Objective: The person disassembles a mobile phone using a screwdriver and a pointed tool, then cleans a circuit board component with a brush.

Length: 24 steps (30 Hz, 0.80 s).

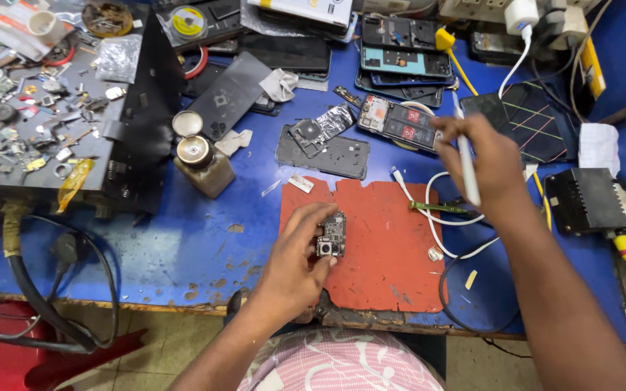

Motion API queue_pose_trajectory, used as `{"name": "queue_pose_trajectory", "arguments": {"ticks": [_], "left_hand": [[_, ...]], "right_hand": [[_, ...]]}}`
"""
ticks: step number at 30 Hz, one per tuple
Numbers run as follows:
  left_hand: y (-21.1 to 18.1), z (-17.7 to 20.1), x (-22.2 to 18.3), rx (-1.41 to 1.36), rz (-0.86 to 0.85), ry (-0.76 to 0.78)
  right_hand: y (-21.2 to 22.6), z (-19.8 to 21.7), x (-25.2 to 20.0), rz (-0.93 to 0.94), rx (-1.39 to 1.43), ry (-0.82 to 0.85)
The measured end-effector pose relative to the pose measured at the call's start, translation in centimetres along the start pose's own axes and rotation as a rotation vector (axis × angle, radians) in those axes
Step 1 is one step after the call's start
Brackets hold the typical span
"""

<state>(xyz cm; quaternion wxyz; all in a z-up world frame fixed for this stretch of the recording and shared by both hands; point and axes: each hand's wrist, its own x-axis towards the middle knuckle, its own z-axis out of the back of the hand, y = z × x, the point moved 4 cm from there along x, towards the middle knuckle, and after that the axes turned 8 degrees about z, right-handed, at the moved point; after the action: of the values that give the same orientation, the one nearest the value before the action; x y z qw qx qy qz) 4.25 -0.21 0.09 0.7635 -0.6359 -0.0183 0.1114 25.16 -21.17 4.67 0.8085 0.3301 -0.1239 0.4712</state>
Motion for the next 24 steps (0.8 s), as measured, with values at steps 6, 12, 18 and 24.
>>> {"name": "queue_pose_trajectory", "arguments": {"ticks": [6,12,18,24], "left_hand": [[-1.2,-1.0,0.2,0.060,-0.081,0.018],[-2.3,-2.3,0.3,0.354,-0.248,0.021],[-1.9,-2.8,0.2,0.491,-0.289,0.016],[-1.8,-2.2,0.4,0.466,-0.285,0.011]], "right_hand": [[4.8,0.7,-8.3,-0.304,0.351,-0.130],[6.2,-0.3,-12.3,-0.302,0.324,-0.237],[6.4,-4.3,-11.9,-0.669,0.629,-0.031],[9.9,-5.7,-7.0,-0.595,0.387,0.271]]}}
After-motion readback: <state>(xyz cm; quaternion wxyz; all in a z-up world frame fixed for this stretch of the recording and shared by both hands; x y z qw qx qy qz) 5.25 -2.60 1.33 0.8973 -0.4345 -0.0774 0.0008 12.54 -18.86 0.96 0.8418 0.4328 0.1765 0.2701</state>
